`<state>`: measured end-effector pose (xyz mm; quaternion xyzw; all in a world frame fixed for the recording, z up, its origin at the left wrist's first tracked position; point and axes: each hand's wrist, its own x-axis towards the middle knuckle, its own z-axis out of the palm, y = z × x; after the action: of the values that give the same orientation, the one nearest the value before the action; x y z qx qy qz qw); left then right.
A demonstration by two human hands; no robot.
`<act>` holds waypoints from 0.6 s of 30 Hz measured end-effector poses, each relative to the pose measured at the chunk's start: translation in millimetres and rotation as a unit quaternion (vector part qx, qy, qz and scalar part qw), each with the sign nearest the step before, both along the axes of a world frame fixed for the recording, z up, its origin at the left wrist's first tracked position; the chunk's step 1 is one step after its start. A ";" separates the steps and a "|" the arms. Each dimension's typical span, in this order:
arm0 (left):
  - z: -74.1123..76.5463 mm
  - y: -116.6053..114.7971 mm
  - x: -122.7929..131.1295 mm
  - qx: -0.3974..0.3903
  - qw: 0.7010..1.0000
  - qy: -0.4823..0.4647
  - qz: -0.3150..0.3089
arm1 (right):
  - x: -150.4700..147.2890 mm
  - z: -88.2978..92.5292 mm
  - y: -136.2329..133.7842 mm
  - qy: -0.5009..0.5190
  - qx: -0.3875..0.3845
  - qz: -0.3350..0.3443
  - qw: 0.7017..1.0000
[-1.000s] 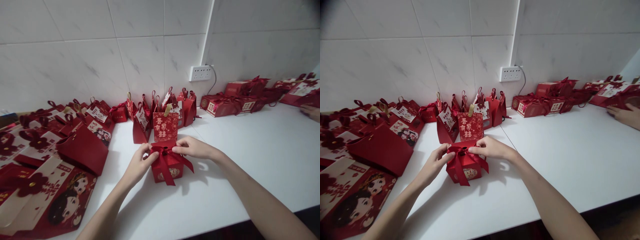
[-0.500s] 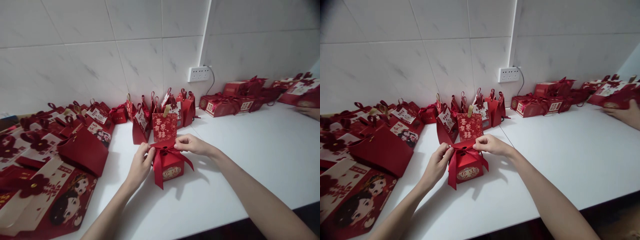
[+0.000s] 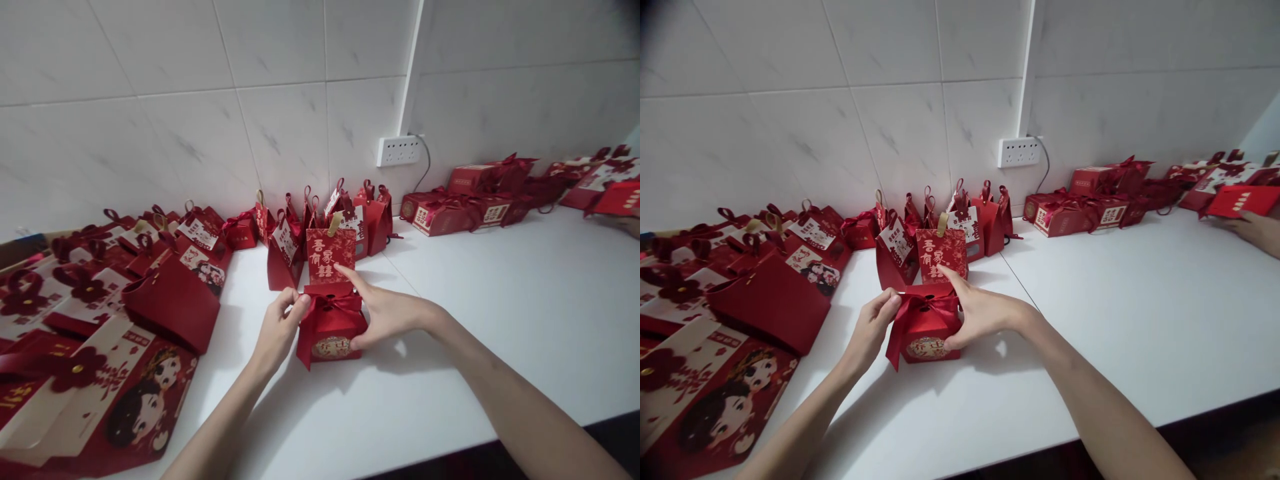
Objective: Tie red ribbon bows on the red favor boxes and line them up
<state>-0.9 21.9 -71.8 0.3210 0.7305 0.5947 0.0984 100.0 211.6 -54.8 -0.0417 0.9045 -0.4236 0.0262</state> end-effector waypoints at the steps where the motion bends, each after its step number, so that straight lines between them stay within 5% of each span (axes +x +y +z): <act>1: 0.2 0.3 0.7 -0.009 1.000 -0.005 -0.001 | -0.3 -0.7 -1.4 0.005 -0.003 -0.004 1.000; 5: -3.6 1.0 -0.9 -0.029 0.999 -0.033 -0.022 | -2.7 -2.1 1.0 0.042 -0.002 -0.017 0.999; 12: -10.7 -3.0 -9.6 0.011 0.981 -0.126 -0.150 | -6.6 -4.5 8.5 0.106 0.008 -0.014 0.994; 18: -15.5 -5.2 -16.1 0.020 0.972 -0.155 -0.175 | -7.9 -7.4 10.2 0.133 -0.003 -0.033 0.990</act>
<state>-17.0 16.7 -87.3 0.3497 0.6269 0.6249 0.3070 92.1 221.8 -62.2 -0.0682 0.8993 -0.4180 -0.1088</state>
